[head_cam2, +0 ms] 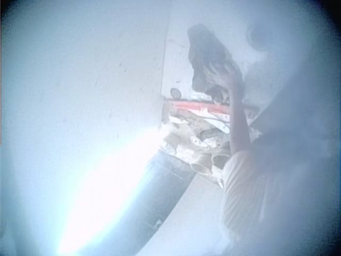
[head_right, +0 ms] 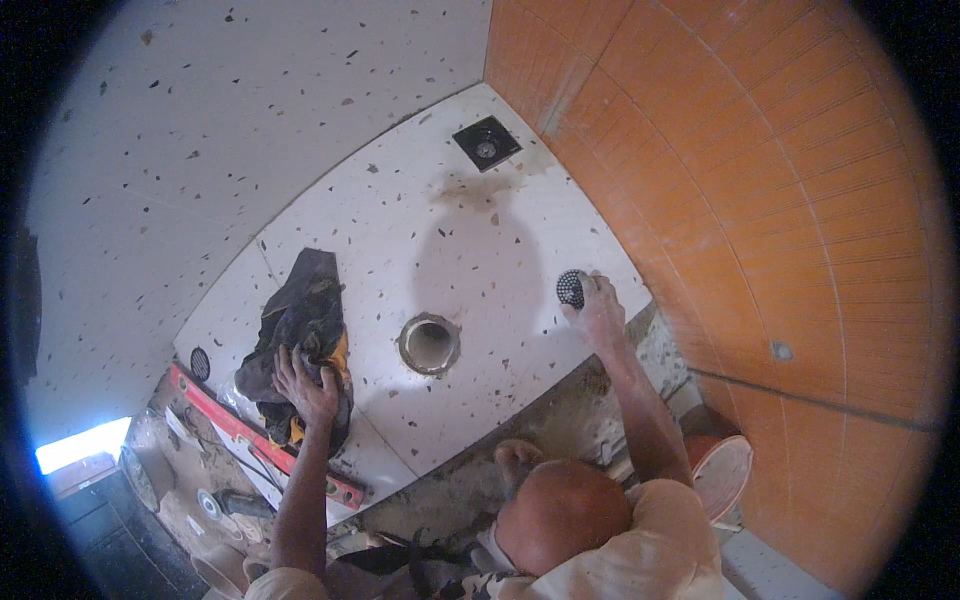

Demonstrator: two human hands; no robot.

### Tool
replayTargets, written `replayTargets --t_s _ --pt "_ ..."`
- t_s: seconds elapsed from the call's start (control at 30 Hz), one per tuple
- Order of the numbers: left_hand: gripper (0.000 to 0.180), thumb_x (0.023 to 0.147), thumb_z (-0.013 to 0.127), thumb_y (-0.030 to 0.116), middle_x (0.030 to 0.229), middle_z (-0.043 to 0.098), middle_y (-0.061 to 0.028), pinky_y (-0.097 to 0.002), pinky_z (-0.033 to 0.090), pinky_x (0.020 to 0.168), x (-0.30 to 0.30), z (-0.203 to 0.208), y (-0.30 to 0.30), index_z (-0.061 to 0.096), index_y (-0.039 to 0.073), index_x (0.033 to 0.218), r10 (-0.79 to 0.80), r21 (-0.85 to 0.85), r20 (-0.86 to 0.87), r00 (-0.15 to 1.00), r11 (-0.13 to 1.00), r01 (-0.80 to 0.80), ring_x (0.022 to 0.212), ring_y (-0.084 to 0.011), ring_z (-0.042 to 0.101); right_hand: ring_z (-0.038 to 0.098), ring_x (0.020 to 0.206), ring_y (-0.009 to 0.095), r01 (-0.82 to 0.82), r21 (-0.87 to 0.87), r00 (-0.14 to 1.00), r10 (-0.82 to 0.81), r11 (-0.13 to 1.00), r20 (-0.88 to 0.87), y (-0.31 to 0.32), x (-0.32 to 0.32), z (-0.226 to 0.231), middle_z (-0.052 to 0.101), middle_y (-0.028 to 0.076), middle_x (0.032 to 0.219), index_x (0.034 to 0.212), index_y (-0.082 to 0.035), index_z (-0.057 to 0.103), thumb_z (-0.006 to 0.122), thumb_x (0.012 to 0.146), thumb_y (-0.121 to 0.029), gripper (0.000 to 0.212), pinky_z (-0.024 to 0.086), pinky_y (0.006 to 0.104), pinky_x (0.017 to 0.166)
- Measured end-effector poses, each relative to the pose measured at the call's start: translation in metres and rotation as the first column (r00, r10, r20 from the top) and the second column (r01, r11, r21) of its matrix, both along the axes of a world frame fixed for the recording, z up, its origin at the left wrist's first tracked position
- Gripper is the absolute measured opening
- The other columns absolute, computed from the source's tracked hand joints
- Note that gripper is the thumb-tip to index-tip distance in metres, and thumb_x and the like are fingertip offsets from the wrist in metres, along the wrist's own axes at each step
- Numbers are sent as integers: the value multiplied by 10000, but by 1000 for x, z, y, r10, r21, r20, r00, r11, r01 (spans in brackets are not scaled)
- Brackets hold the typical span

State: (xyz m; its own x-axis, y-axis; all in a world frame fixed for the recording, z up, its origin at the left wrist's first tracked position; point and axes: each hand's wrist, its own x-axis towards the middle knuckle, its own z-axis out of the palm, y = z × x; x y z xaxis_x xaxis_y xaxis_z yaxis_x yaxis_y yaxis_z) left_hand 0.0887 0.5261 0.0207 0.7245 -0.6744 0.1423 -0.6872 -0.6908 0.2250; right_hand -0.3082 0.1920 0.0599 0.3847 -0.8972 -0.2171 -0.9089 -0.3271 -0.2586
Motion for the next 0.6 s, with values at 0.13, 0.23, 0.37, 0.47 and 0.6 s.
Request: replayTargets --t_s 0.13,0.23,0.37,0.47,0.6 --pt "722 803 595 363 1543 328 -236 -632 126 1176 6 -5 5 445 43 1433 -14 26 27 1000 1000 14 1461 -421 242 515 1250 388 16 -25 996 -14 1000 91 -18 31 16 529 216 1329 1364 -67 498 763 786 -301 678 476 477 1021" --pt "725 803 583 362 1548 319 -240 -630 122 1179 2 -2 0 439 37 1434 -13 15 10 1000 1000 13 1463 -424 237 534 1227 388 8 -67 985 4 998 173 -51 65 28 549 206 1305 1342 -72 517 765 781 -310 659 474 472 1018" --pt "724 805 573 364 1543 319 -250 -628 123 1177 6 -2 2 439 26 1431 -2 42 6 1000 999 2 1460 -432 237 537 1228 377 -52 -150 983 77 987 169 -107 133 33 555 194 1304 1329 -88 539 762 783 -345 644 466 469 1025" --pt "722 812 560 382 1539 323 -254 -627 125 1175 6 -2 -1 446 17 1424 -9 30 -1 1000 999 9 1455 -437 242 531 1234 378 -87 -244 983 123 966 138 -149 174 15 556 197 1303 1320 -92 550 746 801 -370 620 469 473 1013" --pt "709 860 520 447 1538 331 -248 -621 132 1175 6 -2 0 449 18 1419 -34 27 25 999 999 33 1447 -440 257 572 1174 370 -134 -244 975 172 960 141 -179 206 -2 612 201 1219 1229 -80 607 718 828 -386 516 487 473 972"
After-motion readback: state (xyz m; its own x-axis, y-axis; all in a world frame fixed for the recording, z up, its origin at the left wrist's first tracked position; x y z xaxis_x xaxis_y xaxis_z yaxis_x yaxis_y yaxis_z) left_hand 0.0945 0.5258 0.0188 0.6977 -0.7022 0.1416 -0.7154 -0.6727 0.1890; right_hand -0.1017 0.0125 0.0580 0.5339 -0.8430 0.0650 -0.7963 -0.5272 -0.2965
